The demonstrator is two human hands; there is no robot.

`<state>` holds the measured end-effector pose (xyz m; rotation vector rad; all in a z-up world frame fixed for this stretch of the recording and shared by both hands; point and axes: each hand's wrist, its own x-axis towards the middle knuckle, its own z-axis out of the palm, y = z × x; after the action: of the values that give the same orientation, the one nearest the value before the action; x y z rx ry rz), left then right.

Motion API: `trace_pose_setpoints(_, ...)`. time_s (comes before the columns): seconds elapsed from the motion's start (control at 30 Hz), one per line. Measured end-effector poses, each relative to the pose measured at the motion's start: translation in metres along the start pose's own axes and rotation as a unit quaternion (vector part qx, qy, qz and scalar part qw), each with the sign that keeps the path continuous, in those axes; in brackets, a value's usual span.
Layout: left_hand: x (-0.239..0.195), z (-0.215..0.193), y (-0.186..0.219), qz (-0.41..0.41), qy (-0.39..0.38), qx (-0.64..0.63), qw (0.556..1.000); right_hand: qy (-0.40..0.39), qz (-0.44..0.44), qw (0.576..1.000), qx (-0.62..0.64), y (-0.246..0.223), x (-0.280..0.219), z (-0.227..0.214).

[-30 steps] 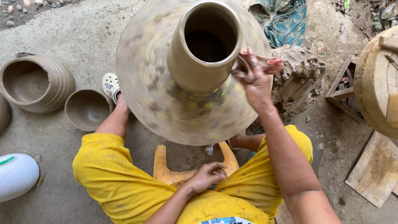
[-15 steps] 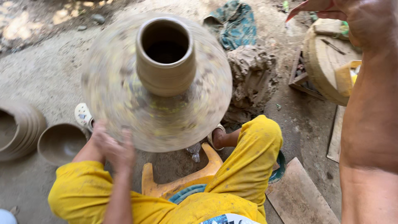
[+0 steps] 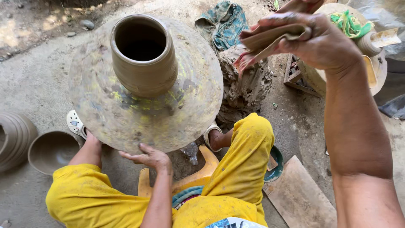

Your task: The person uses a piece of cloth and a wooden tool to shape and smooth the exterior of a clay vase spinning on a pottery wheel.

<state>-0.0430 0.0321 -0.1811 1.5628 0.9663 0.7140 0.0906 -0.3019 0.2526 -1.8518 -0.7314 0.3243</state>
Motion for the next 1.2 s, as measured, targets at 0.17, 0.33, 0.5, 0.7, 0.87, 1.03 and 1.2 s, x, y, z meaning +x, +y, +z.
trace_pose_setpoints(0.17, -0.002, -0.026, 0.019, 0.02, -0.087, -0.005, 0.996, 0.003, -0.022, 0.997, -0.073, -0.003, -0.011, 0.032)
trace_pose_setpoints(0.33, -0.016, -0.062, 0.144, 0.104, -0.243, -0.17, 0.949, -0.027, -0.016, 0.999, -0.01, -0.005, -0.007, 0.066)
trace_pose_setpoints(0.5, -0.029, -0.028, 0.233, 0.32, -0.467, -0.001, 0.825, -0.06, 0.004, 0.997, 0.045, -0.008, -0.008, 0.09)
trace_pose_setpoints(0.7, -0.002, -0.042, 0.238, -0.061, -0.624, -0.466, 0.625, -0.01, 0.054, 0.998, -0.016, 0.013, -0.011, 0.093)
trace_pose_setpoints(0.87, -0.001, -0.041, 0.22, -0.12, -0.633, -0.436, 0.628, -0.034, 0.09, 0.995, 0.033, 0.032, -0.002, 0.117)
trace_pose_setpoints(1.03, 0.012, -0.039, 0.164, 0.226, -0.623, 0.019, 0.748, 0.023, 0.18, 0.983, -0.026, 0.031, -0.009, 0.101)
trace_pose_setpoints(1.2, 0.122, -0.057, 0.114, 0.435, -0.301, 0.251, 0.811, 0.127, 0.214, 0.963, -0.107, 0.032, -0.028, 0.062)
